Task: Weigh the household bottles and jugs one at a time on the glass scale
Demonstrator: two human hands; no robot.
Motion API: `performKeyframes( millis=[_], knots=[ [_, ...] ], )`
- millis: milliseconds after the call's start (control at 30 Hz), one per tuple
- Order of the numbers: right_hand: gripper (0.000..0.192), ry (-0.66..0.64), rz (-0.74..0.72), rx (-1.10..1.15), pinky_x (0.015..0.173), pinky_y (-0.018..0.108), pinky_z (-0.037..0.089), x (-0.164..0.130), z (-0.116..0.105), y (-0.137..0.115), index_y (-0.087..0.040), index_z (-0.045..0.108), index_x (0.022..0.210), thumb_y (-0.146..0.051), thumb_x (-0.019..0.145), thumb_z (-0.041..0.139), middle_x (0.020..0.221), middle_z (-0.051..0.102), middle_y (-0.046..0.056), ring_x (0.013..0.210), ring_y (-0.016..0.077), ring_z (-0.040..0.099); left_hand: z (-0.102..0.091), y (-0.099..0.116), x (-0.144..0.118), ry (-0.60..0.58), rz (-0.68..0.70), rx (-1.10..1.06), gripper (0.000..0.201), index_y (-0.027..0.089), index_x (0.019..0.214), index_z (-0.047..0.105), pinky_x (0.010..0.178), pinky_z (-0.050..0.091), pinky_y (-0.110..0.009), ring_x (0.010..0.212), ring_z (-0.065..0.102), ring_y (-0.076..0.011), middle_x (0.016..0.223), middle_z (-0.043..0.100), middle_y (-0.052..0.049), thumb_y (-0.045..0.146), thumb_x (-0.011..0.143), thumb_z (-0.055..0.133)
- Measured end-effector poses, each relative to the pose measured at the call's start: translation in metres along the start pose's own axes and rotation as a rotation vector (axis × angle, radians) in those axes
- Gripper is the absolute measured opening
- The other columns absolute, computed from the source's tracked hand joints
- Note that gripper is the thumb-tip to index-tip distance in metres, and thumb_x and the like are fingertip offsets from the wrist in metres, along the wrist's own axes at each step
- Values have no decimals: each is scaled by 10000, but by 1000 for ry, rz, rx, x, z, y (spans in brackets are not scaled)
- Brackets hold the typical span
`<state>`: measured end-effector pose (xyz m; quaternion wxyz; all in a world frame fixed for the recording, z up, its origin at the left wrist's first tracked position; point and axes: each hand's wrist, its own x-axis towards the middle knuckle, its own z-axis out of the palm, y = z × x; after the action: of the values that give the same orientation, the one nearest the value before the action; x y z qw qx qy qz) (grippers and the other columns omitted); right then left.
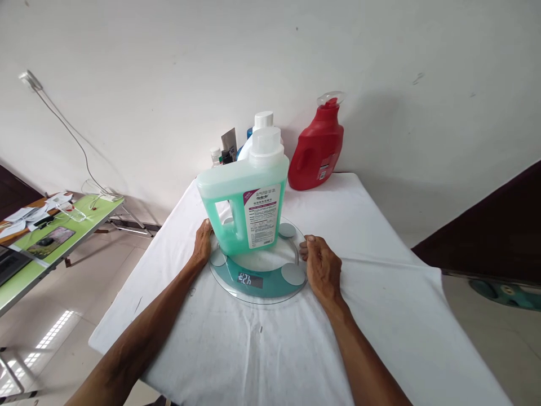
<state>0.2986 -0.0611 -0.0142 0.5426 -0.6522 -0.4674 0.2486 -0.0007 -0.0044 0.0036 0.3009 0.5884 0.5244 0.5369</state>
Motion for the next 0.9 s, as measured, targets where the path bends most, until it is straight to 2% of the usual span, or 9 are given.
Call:
performKeyframes(
  millis=[467, 900],
  knots=[
    [625, -18, 2, 10, 698, 377, 582, 0, -1, -1, -249, 672, 933, -835, 940, 455, 866, 783, 82, 707, 233, 702, -1, -1, 0, -21, 8, 47, 613, 200, 988, 663, 1036, 510, -408, 1085, 658, -257, 1124, 737, -115, 699, 1076, 319],
    [606, -29, 5, -17, 717, 376, 572, -1, -1, -3, -249, 662, 927, -814, 937, 445, 873, 775, 88, 728, 235, 709, 0, -3, 1, -6, -2, 71, 580, 201, 1044, 723, 1049, 522, -406, 1101, 676, -258, 1121, 761, -111, 631, 1102, 338]
  ],
)
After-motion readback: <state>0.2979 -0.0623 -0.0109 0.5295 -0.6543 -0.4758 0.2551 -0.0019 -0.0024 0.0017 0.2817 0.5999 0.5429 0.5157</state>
